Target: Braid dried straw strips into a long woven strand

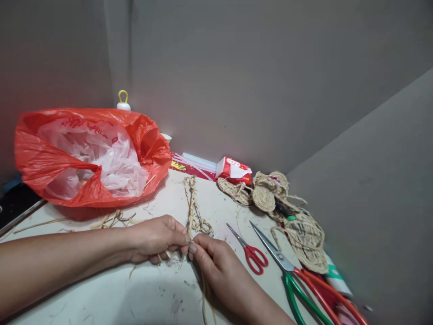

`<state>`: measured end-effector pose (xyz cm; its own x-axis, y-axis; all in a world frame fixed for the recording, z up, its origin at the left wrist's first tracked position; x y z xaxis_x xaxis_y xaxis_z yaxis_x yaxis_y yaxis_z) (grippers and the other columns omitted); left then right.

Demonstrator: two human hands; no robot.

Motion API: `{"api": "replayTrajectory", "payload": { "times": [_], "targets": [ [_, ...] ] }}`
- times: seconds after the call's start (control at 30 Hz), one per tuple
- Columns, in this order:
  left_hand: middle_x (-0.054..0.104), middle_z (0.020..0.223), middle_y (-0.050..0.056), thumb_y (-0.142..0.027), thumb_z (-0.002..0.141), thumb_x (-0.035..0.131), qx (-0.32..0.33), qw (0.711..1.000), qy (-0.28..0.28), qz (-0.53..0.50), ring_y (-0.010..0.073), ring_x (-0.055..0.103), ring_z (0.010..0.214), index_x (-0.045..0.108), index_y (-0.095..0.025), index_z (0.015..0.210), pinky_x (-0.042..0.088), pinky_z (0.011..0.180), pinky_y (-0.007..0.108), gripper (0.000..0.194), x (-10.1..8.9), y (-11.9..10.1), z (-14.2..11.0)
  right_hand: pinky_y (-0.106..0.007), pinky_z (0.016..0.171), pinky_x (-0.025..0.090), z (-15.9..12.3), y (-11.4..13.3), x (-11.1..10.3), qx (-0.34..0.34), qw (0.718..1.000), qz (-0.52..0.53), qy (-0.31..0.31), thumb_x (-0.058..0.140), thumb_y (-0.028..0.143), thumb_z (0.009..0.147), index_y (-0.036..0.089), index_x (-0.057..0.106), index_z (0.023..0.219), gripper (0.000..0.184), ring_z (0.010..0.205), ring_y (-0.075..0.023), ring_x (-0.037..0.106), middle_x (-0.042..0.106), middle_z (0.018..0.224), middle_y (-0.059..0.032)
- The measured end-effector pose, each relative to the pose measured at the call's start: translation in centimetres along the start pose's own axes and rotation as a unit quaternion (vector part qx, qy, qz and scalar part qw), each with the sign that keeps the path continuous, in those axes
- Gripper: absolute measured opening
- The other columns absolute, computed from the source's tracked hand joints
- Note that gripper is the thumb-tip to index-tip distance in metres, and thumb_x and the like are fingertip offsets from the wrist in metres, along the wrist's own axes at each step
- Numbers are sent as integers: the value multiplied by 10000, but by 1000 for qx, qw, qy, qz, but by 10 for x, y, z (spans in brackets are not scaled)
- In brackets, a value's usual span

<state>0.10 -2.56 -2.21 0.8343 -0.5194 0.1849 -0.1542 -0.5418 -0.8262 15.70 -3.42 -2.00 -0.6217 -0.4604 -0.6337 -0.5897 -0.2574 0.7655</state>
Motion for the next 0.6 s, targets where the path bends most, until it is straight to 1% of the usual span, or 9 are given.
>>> {"api": "replayTrajectory", "payload": {
  "times": [0.07,0.1,0.2,0.3,0.4,0.43,0.5,0.6],
  "targets": [
    [277,419,-101,-378,697,572,2,1000,8,-10,50,164,343,534,-180,655,99,325,201,206,1,0,0,-246,591,351,0,0,1,-8,999,-29,-10,371,306,928,186,511,706,288,619,-138,478,570,672,-15],
    [289,425,-99,-369,697,565,3,1000,2,-6,50,172,345,532,-181,654,103,326,200,196,1,0,0,-249,589,351,-1,0,1,-8,999,-42,-15,369,313,929,188,510,712,288,616,-141,483,582,676,-21],
    [334,437,-87,-343,697,540,9,999,-40,34,55,214,350,516,-183,639,127,337,203,172,2,1,1,-257,592,354,-6,1,0,-2,997,-75,-11,366,326,931,195,524,746,276,615,-152,501,611,694,-35],
    [328,425,-84,-311,705,515,46,994,-73,69,57,219,371,489,-177,596,134,367,217,174,4,3,2,-260,600,349,-11,2,-6,1,996,-95,3,358,324,934,204,530,766,270,640,-159,518,615,716,-32],
    [338,437,-78,-281,713,497,90,988,-82,92,55,219,406,477,-167,571,141,401,229,183,6,5,3,-253,571,327,-12,1,-12,17,995,-100,-11,384,330,921,201,481,686,286,609,-148,479,556,653,-8],
    [342,442,-77,-277,717,492,98,987,-84,96,56,223,416,474,-166,568,147,410,231,187,6,6,4,-247,557,319,-12,1,-13,24,996,-85,-15,399,331,913,200,452,655,293,596,-140,458,524,629,3],
    [347,455,-75,-282,722,490,109,986,-85,95,57,225,431,462,-166,562,153,422,234,200,7,7,5,-231,532,305,-10,2,-10,38,999,-19,-20,420,329,896,201,404,622,303,576,-124,409,450,594,26],
    [340,467,-75,-299,729,498,120,986,-84,79,56,228,444,442,-166,550,161,433,232,229,8,9,5,-216,511,299,-10,5,1,60,993,97,-16,409,345,896,200,395,630,303,557,-109,348,367,585,45]
  ]
}}
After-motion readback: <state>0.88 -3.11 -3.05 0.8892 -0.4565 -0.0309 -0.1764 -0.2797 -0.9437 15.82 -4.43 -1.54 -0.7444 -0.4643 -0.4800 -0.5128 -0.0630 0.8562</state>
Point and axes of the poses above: each hand's wrist, its own z-axis towards the middle knuckle, its own x-axis out of the palm, y = z × x, the point moved 2 cm from there along z, towards the middle knuckle
